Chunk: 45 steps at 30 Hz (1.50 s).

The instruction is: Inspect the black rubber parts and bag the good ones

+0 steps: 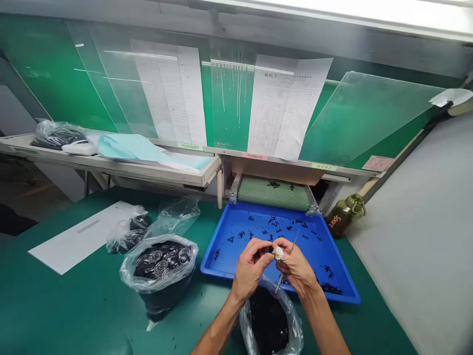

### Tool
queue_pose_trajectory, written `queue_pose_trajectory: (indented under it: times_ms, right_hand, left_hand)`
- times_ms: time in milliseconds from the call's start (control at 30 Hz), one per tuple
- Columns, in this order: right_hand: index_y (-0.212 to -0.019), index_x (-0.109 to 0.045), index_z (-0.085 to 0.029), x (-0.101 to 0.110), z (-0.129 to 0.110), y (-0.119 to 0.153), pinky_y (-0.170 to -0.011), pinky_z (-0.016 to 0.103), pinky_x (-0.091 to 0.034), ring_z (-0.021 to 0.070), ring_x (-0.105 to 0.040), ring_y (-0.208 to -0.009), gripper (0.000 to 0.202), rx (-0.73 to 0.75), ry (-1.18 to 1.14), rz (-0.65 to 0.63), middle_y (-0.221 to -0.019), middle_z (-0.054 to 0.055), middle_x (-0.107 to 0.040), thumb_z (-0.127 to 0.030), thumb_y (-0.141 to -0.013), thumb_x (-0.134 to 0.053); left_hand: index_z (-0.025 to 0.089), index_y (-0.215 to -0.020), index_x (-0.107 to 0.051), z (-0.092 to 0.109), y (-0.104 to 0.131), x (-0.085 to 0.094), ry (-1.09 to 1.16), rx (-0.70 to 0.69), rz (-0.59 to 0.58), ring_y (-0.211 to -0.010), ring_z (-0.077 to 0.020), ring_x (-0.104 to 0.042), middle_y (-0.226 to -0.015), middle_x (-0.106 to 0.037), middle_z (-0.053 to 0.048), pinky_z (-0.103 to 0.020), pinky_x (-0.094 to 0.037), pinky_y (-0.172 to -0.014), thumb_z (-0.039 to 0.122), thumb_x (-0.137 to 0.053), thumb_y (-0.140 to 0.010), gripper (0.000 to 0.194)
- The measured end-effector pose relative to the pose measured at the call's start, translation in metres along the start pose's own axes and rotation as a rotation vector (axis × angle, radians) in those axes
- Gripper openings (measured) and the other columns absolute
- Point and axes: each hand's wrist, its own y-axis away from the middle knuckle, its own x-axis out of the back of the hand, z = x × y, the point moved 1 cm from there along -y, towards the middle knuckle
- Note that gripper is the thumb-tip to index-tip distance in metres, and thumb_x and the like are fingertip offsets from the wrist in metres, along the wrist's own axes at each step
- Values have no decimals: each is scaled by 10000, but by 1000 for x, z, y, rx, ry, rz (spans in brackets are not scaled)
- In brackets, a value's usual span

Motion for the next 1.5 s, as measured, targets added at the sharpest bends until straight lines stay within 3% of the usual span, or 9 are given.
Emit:
queue_pose_trajectory:
  times_ms: [133, 300, 400, 533, 700, 1067, 1233, 1400, 1500]
  right_hand:
    - [-768, -590, -156, -6, 4, 29, -364, 172, -116, 0, -162, -389, 321, 39, 78, 42, -530, -89, -400, -395, -643, -764]
    - [-1105, -543, -230, -5, 2, 62, -456, 168, -300, 46, -358, -543, 301, 157, 353, 56, -935, 11, -535, -363, -836, -555]
    - [-1222, -468, -246, -1, 1, 78, -483, 189, -362, 73, -404, -565, 335, 241, 568, 75, -949, 26, -545, -351, -913, -391]
    - [-1295, -461, -252, 1, 1, 93, -577, 227, -456, 110, -518, -601, 411, 406, 1020, 113, -843, 13, -611, -244, -900, -352]
    - [-1345, -424, -245, -6, 5, 102, -708, 266, -510, 151, -618, -803, 554, 543, 1353, 104, -956, 42, -647, -84, -826, -316]
    - [-1202, -553, -215, -6, 10, 100, -734, 268, -518, 155, -626, -826, 428, 601, 1423, 151, -956, 59, -646, -86, -860, -330]
    - [-1196, -561, -219, -1, 13, 98, -746, 269, -522, 163, -633, -893, 427, 646, 1366, 218, -1014, 60, -655, -91, -861, -328]
    - [-1166, -574, -212, -2, 12, 96, -688, 266, -490, 158, -607, -783, 371, 650, 1429, 193, -892, 63, -636, -122, -897, -335]
    - [-1160, -576, -205, -5, 12, 93, -663, 271, -463, 162, -576, -745, 352, 669, 1501, 177, -835, 63, -615, -139, -909, -339]
  left_hand:
    - [202, -878, -704, 7, 22, -1, 5, 7, 18, -799, -159, -554, -842, -620, -31, -260, -429, -736, 295, -651, -774, 150]
    - [192, -964, -655, 10, 43, 3, 131, 151, 93, -647, -115, -519, -844, -674, -29, -240, -432, -644, 325, -623, -795, 217]
    - [182, -968, -631, 16, 51, 3, 230, 200, 131, -703, -130, -555, -889, -692, -52, -247, -440, -674, 323, -658, -765, 249]
    - [172, -902, -668, 19, 56, 2, 261, 201, 118, -869, -164, -582, -910, -688, -58, -255, -426, -789, 291, -705, -724, 217]
    - [179, -993, -671, 10, 60, -1, 410, 296, 108, -700, -110, -536, -927, -682, -57, -224, -418, -651, 302, -697, -733, 289]
    - [171, -1014, -654, 7, 57, -4, 600, 367, 71, -635, -66, -458, -827, -605, -26, -187, -371, -590, 301, -684, -752, 294]
    - [175, -936, -622, 4, 55, -2, 526, 358, 117, -665, -85, -476, -844, -587, -23, -203, -395, -642, 282, -702, -729, 246]
    - [188, -978, -619, -1, 54, -1, 456, 331, 66, -618, -71, -432, -989, -609, -42, -195, -370, -577, 297, -659, -771, 238]
    - [172, -959, -649, -6, 53, -1, 359, 332, 81, -697, -113, -504, -955, -635, -57, -221, -410, -639, 330, -686, -739, 273]
